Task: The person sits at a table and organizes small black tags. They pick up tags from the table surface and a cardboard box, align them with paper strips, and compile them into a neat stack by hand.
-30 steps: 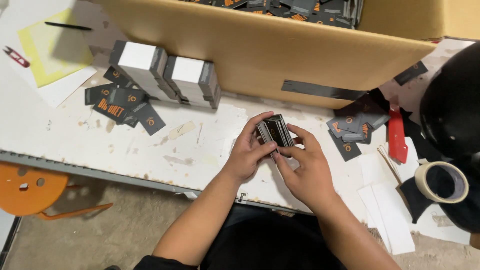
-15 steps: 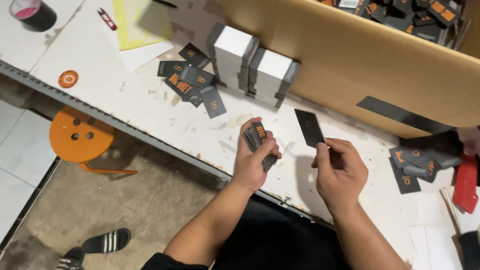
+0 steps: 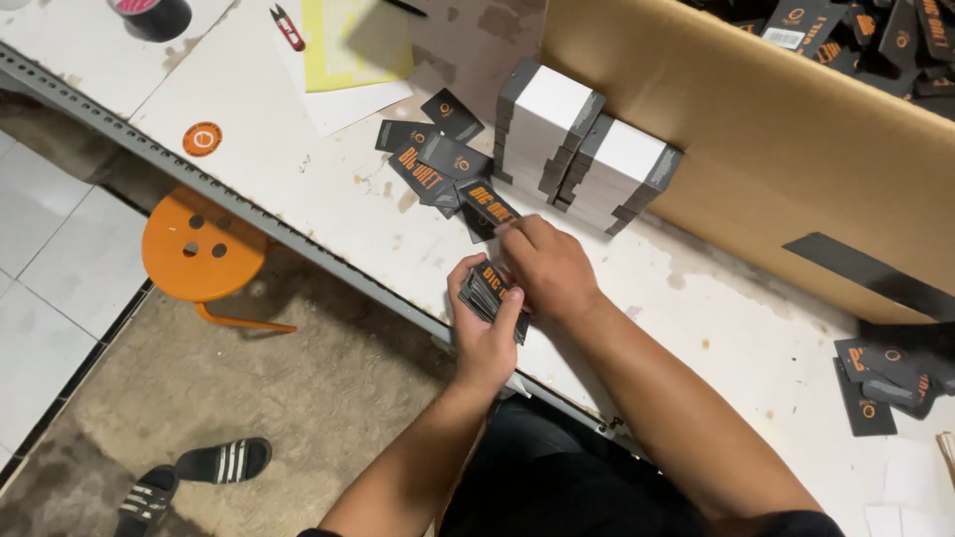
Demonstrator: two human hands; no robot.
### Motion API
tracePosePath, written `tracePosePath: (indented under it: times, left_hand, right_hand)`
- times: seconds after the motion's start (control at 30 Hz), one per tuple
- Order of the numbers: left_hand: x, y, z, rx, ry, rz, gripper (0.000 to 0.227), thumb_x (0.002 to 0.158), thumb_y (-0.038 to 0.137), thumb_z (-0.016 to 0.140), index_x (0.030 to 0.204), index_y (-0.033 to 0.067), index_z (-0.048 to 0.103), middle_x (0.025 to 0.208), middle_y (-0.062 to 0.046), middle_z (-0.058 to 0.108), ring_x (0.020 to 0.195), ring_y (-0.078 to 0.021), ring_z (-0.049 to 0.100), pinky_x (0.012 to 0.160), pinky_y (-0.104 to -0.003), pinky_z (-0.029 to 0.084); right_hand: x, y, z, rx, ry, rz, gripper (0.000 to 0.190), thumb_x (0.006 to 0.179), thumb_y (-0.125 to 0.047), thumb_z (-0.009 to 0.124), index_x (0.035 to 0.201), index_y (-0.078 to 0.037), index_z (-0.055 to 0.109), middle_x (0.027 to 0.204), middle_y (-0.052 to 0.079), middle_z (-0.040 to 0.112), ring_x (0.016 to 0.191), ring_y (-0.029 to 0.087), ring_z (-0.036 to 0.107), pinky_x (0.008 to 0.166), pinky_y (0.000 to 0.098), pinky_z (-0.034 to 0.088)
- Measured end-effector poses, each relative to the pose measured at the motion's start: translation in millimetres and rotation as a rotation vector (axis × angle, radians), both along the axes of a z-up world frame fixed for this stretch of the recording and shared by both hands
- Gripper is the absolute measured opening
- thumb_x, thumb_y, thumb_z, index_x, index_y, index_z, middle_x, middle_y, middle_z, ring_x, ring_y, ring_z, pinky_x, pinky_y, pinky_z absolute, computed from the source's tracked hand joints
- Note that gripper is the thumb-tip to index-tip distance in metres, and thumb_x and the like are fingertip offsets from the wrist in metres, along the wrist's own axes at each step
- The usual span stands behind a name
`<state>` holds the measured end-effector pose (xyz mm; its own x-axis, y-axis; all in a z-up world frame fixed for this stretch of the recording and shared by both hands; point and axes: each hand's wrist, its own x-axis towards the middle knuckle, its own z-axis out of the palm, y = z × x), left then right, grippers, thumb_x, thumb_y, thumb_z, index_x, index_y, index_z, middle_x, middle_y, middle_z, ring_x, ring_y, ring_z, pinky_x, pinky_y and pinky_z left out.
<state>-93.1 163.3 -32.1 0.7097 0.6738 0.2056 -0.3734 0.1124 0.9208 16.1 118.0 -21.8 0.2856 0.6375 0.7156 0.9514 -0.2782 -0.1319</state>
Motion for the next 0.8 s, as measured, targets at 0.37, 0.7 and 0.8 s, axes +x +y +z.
tracePosePath:
  times: [0.37, 0.7, 0.8]
  left_hand:
    - [11.6, -9.4, 7.2, -0.226, -0.054, -0.19, 0.039, 0.085, 0.006, 0.043, 0.119, 0.0102, 0.024, 0.091, -0.013, 0.042, 0.065, -0.0163, 0.052, 0.06, -0.028, 0.049]
    - [35.7, -81.9, 35.0, -0.452, -0.002, -0.668, 0.03, 0.087, 0.026, 0.051, 0.111, 0.013, 0.038, 0.088, -0.013, 0.045, 0.062, -0.0212, 0.05, 0.056, -0.033, 0.046]
    - [53.3, -116.1, 39.7, -0.552, 0.086, -0.769, 0.028, 0.088, 0.026, 0.047, 0.112, 0.0139, 0.039, 0.083, -0.014, 0.047, 0.056, -0.0215, 0.05, 0.05, -0.034, 0.046]
  right_hand:
    - [-2.7, -87.9, 24.0, -0.11, 0.497, -0.25, 0.016, 0.083, -0.017, 0.055, 0.092, -0.007, 0.063, 0.08, 0.008, 0.06, 0.073, 0.021, 0.061, 0.064, 0.0268, 0.05]
    - [-2.5, -277.0, 26.4, 0.13, 0.424, -0.793, 0.016, 0.081, -0.01, 0.06, 0.095, -0.005, 0.059, 0.08, 0.005, 0.055, 0.063, 0.015, 0.05, 0.062, 0.0268, 0.042]
    - [0.5, -321.3, 18.9, 0.126, 0.502, -1.018, 0.021, 0.077, -0.009, 0.063, 0.096, -0.002, 0.058, 0.087, 0.01, 0.056, 0.077, 0.021, 0.053, 0.069, 0.0299, 0.045]
